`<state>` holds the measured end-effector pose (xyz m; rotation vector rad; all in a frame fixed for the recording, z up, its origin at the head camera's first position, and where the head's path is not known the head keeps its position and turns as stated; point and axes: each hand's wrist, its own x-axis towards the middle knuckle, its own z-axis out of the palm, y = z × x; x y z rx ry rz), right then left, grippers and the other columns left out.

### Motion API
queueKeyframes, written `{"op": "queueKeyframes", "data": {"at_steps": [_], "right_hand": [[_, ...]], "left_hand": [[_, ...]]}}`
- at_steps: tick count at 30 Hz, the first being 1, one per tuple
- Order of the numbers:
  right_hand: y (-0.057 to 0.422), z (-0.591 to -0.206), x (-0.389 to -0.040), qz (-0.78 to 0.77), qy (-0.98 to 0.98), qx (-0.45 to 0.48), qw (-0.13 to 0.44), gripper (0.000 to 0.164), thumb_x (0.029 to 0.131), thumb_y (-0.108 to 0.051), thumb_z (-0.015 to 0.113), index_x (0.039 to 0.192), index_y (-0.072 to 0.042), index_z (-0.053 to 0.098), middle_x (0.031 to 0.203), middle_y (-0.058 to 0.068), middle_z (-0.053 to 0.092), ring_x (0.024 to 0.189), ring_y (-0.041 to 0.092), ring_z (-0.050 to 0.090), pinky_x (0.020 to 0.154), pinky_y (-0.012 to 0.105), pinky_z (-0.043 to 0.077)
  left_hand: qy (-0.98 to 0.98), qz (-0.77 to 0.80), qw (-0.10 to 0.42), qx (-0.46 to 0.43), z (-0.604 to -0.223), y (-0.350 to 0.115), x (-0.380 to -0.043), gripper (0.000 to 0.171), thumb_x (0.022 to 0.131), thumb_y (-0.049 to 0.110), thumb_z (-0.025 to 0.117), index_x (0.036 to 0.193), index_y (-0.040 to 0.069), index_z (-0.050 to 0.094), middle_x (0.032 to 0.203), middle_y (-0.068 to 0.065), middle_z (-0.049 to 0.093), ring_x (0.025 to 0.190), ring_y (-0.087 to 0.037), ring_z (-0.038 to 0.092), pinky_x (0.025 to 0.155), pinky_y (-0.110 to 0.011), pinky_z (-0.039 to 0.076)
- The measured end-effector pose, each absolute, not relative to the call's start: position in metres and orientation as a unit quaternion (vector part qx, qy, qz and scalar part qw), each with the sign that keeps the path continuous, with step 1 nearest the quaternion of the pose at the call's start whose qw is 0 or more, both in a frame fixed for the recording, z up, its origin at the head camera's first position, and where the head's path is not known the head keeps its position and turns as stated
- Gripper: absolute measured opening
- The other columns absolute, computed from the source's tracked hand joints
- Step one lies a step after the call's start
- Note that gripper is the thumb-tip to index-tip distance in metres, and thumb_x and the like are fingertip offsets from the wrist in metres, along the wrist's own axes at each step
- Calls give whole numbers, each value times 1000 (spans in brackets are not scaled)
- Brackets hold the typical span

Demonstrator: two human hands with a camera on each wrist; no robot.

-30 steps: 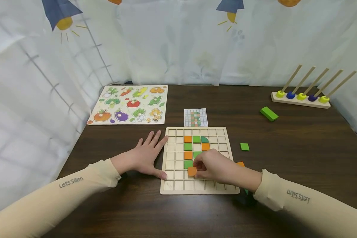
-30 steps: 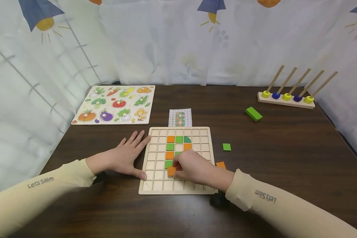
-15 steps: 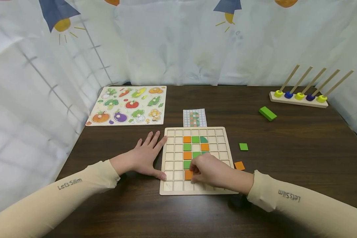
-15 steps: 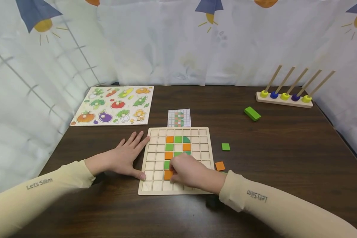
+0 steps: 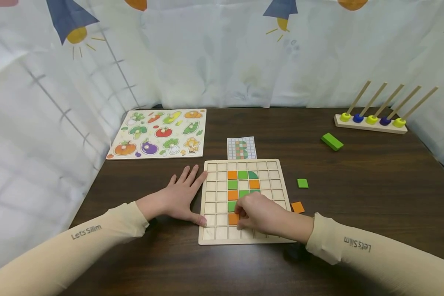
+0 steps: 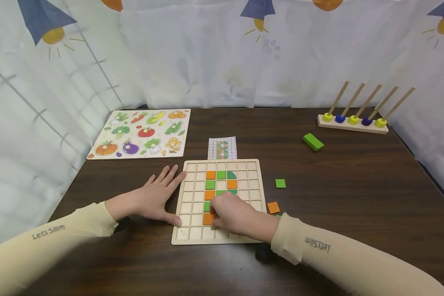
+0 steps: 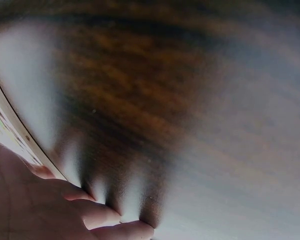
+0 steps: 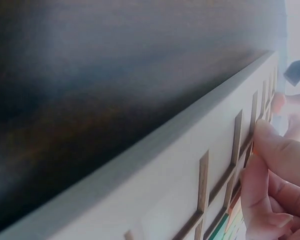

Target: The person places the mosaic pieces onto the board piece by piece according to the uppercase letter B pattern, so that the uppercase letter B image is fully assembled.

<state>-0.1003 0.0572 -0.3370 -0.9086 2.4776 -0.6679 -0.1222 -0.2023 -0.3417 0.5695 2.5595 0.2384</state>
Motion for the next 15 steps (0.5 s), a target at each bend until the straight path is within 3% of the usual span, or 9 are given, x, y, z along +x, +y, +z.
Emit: {"op": "queueKeyframes", "data": {"at_steps": [15], "right_hand": [[58,-335,-97,-229,890,-344,191,10,85,-10,83,89,-5,76,78,-2,69,69,7,54,66,21,49]], "left_hand": [[942,81,246,212,-342,-203,-121,135,73,76,76,165,8,5,171,-26,-2,157,-51,-2,116,-77,14]]}}
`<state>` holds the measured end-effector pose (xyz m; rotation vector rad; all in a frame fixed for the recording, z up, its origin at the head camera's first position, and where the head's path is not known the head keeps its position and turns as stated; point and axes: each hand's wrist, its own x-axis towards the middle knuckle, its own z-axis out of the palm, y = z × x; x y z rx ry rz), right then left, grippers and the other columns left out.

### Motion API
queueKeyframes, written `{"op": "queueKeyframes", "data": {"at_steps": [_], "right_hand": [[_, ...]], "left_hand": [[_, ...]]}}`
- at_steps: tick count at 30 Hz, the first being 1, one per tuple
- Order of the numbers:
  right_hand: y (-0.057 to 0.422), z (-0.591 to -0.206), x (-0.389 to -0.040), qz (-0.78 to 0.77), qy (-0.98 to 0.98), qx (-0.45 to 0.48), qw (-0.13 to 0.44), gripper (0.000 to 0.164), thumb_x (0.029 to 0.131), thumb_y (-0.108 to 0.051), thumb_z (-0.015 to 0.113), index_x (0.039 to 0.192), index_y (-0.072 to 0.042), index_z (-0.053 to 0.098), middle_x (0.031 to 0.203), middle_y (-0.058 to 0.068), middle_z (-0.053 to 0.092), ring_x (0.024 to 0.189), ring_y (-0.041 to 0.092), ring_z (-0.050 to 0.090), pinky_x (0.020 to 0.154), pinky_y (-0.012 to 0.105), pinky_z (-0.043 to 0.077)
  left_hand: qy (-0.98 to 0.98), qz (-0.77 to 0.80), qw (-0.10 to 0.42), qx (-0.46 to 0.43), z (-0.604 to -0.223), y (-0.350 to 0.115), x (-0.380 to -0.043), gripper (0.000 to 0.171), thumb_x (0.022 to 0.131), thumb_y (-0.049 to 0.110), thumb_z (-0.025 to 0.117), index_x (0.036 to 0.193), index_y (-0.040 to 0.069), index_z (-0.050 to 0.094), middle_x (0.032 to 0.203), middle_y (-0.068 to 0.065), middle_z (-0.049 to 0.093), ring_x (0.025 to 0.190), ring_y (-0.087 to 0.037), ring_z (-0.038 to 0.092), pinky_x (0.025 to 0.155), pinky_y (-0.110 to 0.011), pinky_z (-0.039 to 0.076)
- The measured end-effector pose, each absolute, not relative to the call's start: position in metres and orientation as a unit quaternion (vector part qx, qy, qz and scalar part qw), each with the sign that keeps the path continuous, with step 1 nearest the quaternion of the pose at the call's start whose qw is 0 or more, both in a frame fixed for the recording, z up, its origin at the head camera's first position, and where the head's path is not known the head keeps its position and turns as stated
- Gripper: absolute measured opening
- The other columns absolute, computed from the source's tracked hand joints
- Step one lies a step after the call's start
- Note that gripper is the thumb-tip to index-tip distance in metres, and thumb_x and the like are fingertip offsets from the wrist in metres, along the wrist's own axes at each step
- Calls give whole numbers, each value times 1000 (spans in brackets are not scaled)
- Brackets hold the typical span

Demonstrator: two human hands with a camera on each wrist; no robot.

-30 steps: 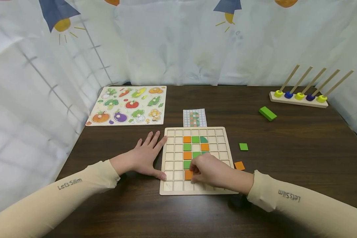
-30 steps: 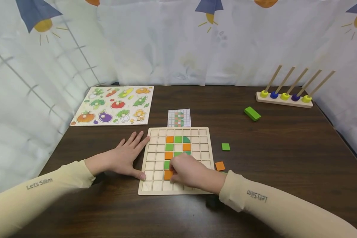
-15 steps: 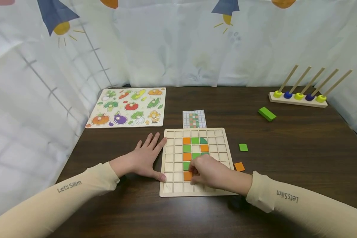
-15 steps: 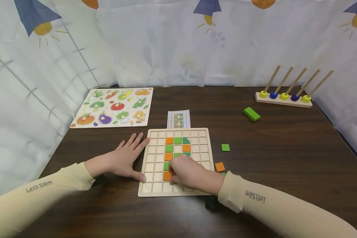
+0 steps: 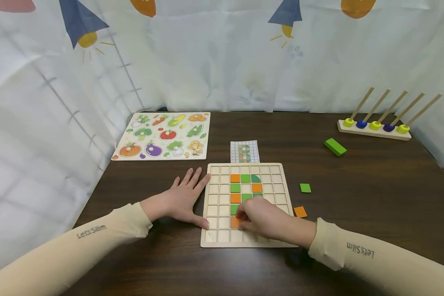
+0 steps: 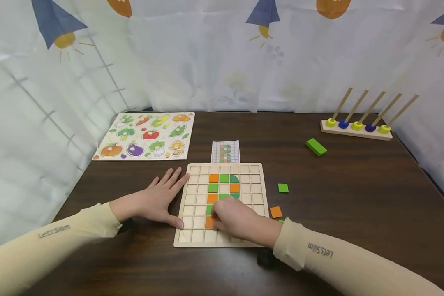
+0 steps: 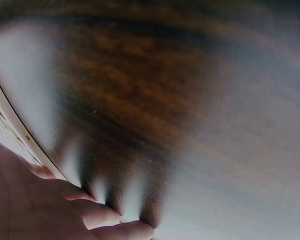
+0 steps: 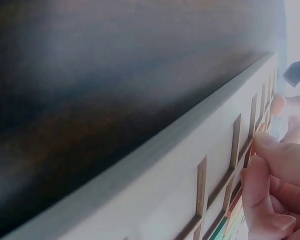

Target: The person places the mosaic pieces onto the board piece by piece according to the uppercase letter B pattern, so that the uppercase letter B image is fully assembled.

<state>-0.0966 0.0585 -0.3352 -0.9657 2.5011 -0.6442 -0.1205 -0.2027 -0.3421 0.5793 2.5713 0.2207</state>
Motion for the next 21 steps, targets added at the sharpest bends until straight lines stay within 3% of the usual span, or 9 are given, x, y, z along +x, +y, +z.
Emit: {"op": "queueKeyframes", "data": {"at_steps": [21], "right_hand": [[82,-328,-104,-252,882,-367,154,6,88,-7,79,94,-6,77,82,-4,73,70,1,57,66,18,51]], "left_hand": [[941,74,251,213,-343,-202,-123,136,72,77,75,166,8,4,171,-25,-3,157,-51,-3,116,-78,13]]}}
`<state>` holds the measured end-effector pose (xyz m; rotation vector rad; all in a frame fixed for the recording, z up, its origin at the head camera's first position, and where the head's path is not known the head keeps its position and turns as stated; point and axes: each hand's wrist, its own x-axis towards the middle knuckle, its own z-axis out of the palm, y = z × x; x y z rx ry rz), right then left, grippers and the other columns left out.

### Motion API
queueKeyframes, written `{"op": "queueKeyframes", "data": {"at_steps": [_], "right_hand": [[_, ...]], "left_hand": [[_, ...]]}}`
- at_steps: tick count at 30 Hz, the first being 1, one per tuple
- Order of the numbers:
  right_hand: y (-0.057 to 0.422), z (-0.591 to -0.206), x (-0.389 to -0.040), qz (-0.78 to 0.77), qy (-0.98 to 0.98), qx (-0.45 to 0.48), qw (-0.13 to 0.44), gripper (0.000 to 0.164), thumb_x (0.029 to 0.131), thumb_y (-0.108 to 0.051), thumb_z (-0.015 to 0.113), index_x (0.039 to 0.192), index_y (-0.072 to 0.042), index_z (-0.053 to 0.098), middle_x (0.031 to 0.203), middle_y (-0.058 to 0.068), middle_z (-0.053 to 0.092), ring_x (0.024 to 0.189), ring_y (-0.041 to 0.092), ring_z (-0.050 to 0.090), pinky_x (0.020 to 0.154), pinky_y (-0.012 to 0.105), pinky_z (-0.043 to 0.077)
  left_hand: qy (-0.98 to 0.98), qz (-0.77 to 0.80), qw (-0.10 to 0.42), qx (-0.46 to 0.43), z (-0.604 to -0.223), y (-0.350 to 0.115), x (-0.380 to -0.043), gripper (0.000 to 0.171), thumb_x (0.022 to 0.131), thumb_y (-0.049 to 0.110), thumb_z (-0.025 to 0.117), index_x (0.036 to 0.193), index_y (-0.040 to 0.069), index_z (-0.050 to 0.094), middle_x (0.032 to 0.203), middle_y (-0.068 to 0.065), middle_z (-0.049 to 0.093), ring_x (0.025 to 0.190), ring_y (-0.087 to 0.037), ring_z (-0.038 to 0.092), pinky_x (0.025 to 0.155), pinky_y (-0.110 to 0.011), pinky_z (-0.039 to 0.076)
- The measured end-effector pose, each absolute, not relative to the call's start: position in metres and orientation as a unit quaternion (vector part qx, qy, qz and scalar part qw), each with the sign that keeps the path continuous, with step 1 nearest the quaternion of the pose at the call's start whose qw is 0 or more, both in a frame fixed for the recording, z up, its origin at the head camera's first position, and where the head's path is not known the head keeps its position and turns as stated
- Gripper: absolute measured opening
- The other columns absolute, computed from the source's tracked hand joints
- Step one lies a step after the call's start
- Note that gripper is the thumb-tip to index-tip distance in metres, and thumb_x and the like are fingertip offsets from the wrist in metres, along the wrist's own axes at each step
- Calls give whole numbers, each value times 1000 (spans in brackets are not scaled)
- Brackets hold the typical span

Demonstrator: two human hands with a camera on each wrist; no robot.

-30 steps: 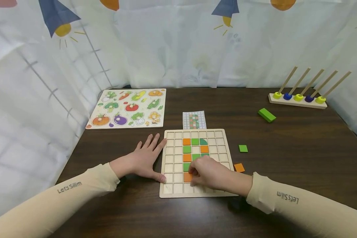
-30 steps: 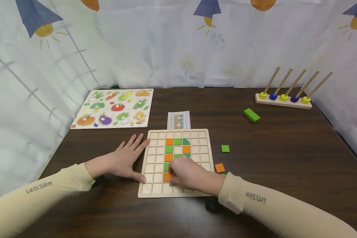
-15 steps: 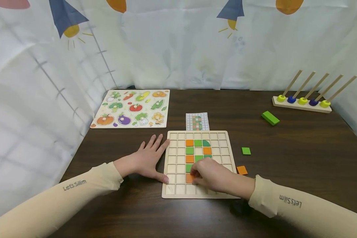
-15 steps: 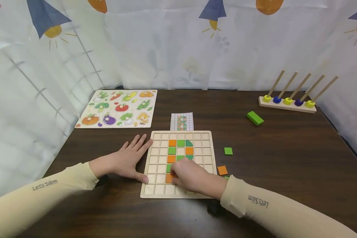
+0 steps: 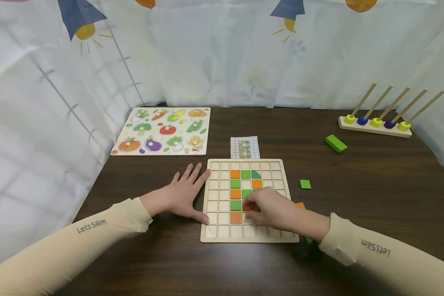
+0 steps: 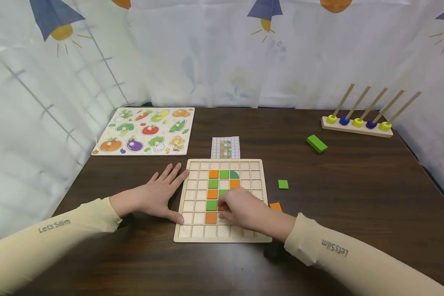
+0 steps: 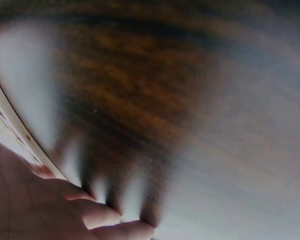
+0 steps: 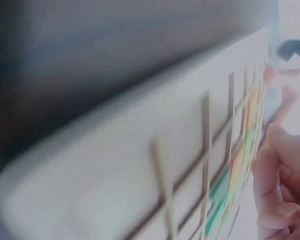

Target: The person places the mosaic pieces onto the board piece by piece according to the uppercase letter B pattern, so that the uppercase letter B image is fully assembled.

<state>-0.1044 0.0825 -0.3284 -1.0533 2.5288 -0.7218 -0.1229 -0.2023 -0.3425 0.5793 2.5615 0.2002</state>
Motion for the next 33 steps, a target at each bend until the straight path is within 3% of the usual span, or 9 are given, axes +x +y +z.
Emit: {"op": "queueKeyframes", "data": {"at_steps": [9,19,28,33], "right_hand": [[149,-323,-119,-254,907,-312,127,18,88,-11,80,106,-6,77,92,-3,74,78,4,62,68,21,54],[215,-336,-117,-252,930,-252,88,16,88,-15,81,103,-12,76,92,-8,73,80,3,64,68,24,54],[235,-347,-112,-270,930,-236,88,15,89,-16,80,104,-14,76,93,-9,73,80,-3,62,63,23,50],[233,-350,-112,-284,921,-236,126,18,91,-16,79,108,-12,75,93,-8,72,79,-2,59,63,23,49]], "left_hand": [[941,76,253,210,-340,-202,-123,136,72,76,76,165,8,5,171,-25,-3,157,-51,-3,116,-78,13],[942,76,252,210,-343,-203,-123,136,72,77,75,165,8,5,171,-25,-3,157,-51,-3,116,-77,13],[941,75,251,214,-342,-203,-124,136,72,77,75,165,7,5,171,-26,-3,157,-51,-3,116,-78,14],[941,77,252,213,-342,-203,-124,136,72,77,75,165,7,5,171,-26,-3,157,-51,-3,116,-78,13]]}}
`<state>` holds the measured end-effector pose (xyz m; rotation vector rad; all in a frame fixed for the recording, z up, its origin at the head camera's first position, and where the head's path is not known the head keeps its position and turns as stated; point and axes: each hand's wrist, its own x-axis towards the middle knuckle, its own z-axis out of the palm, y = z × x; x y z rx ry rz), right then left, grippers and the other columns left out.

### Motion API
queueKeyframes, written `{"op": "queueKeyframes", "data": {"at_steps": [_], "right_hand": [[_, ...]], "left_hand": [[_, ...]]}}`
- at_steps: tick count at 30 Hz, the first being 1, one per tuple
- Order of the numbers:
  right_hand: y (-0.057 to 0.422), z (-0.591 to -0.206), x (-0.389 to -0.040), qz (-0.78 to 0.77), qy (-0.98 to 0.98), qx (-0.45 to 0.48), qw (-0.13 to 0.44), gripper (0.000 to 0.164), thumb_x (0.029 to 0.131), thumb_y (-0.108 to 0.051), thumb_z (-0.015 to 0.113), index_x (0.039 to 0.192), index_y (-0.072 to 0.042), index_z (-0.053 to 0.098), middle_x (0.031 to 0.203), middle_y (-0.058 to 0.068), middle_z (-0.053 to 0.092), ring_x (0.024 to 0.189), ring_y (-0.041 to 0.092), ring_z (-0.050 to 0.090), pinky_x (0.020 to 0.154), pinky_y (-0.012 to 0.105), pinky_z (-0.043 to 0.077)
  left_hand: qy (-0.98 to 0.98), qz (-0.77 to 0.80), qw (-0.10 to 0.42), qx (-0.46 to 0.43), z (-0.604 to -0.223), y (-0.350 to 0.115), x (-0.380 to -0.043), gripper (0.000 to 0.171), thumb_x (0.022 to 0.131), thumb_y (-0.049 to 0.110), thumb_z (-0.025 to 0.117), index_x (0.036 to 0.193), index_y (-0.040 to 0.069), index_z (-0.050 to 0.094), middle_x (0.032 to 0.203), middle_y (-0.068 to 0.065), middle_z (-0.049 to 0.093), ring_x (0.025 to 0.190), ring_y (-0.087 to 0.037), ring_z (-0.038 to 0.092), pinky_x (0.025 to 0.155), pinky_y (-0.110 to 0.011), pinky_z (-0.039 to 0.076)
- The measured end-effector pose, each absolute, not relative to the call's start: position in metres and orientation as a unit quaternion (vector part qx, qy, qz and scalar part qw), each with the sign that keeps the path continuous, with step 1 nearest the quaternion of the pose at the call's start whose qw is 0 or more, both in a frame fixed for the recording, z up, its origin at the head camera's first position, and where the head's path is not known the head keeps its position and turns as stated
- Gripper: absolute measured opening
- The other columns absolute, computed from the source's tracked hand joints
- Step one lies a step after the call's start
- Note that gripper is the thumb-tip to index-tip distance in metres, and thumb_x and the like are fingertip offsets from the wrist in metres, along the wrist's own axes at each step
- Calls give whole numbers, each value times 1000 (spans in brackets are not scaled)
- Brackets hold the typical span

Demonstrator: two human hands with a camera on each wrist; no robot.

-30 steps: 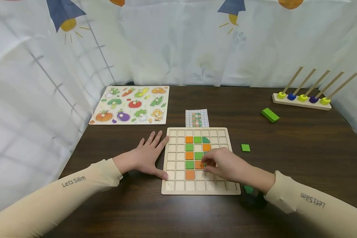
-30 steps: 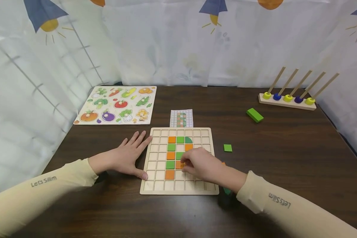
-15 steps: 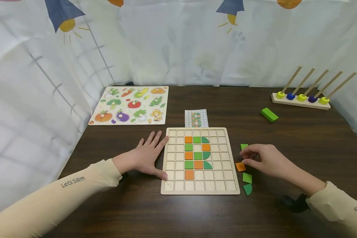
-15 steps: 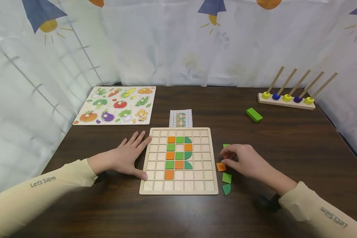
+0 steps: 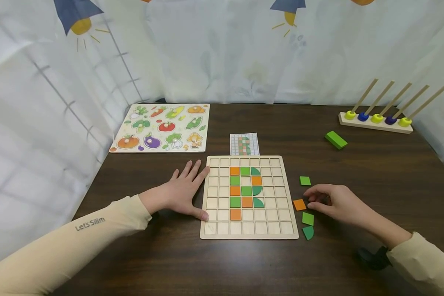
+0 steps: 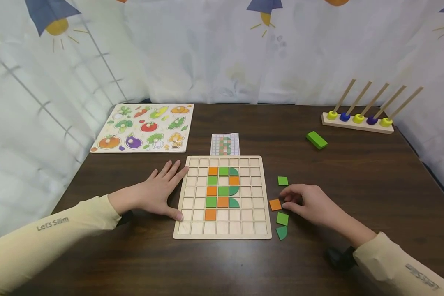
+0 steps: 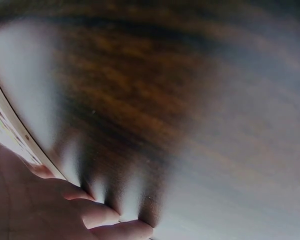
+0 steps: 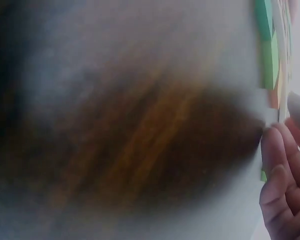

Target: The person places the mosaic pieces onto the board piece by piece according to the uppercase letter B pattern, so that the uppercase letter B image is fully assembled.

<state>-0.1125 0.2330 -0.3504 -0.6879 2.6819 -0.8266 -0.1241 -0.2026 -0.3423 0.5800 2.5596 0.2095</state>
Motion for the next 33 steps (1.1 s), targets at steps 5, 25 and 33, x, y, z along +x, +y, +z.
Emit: {"op": "queueKeyframes", "data": {"at_steps": [5,25,33], "right_hand": [[234,-352,-112,-298,905,-255,163,18,90,-22,80,104,-15,71,92,-8,68,75,-2,55,61,23,48],[243,-355,-104,-277,901,-296,157,24,86,-25,82,106,-18,70,99,-10,62,82,-5,53,68,23,51],[243,-359,-103,-261,905,-304,141,27,82,-24,86,104,-18,70,97,-10,59,81,-4,50,67,22,51]], "left_hand": [[941,79,253,212,-342,-203,-125,136,72,77,75,165,8,4,171,-26,-3,157,-51,-3,116,-78,13],[941,73,255,210,-342,-202,-123,136,72,78,74,165,7,5,171,-26,-3,157,-51,-3,116,-77,13],[940,75,257,210,-343,-202,-125,136,72,77,75,166,8,3,171,-25,-4,157,-50,-4,116,-78,12]]}}
